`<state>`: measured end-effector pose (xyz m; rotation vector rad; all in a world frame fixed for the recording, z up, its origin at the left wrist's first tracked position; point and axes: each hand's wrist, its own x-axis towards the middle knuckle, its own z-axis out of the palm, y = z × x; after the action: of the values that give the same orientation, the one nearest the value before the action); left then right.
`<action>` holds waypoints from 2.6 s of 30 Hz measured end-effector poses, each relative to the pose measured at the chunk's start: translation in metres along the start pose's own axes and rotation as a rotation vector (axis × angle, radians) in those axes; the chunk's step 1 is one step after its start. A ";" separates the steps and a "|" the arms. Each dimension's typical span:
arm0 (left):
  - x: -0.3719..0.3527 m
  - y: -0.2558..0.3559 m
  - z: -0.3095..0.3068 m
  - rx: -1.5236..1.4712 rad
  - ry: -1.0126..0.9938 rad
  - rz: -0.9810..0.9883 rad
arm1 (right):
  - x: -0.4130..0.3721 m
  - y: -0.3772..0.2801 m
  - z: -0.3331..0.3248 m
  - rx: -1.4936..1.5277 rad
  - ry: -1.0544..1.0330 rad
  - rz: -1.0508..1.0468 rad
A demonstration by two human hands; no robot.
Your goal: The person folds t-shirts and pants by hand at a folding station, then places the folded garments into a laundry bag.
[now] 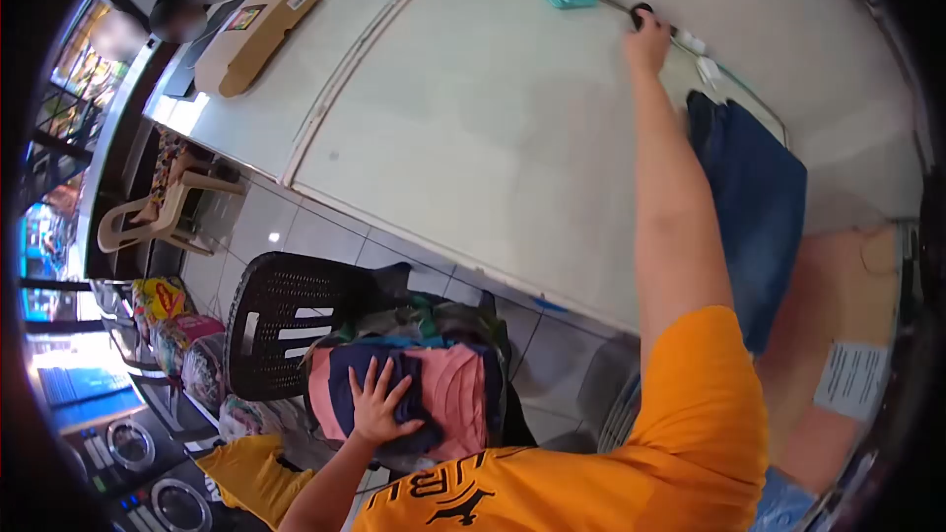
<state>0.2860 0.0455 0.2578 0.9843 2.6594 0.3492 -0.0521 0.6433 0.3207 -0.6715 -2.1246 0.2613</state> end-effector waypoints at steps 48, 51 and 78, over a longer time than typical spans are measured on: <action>-0.009 0.040 -0.018 -0.064 -0.058 0.401 | -0.508 -0.101 -0.324 -0.051 -0.675 0.486; 0.023 0.086 0.016 -0.305 0.040 0.795 | -0.500 -0.088 -0.320 0.010 -0.718 0.487; 0.105 0.150 -0.042 -0.571 -0.955 0.323 | -0.218 0.098 -0.436 0.558 -0.062 0.389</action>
<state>0.2843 0.2203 0.3258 1.0220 1.4381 0.5032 0.4359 0.5808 0.3925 -0.7331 -1.8336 1.0524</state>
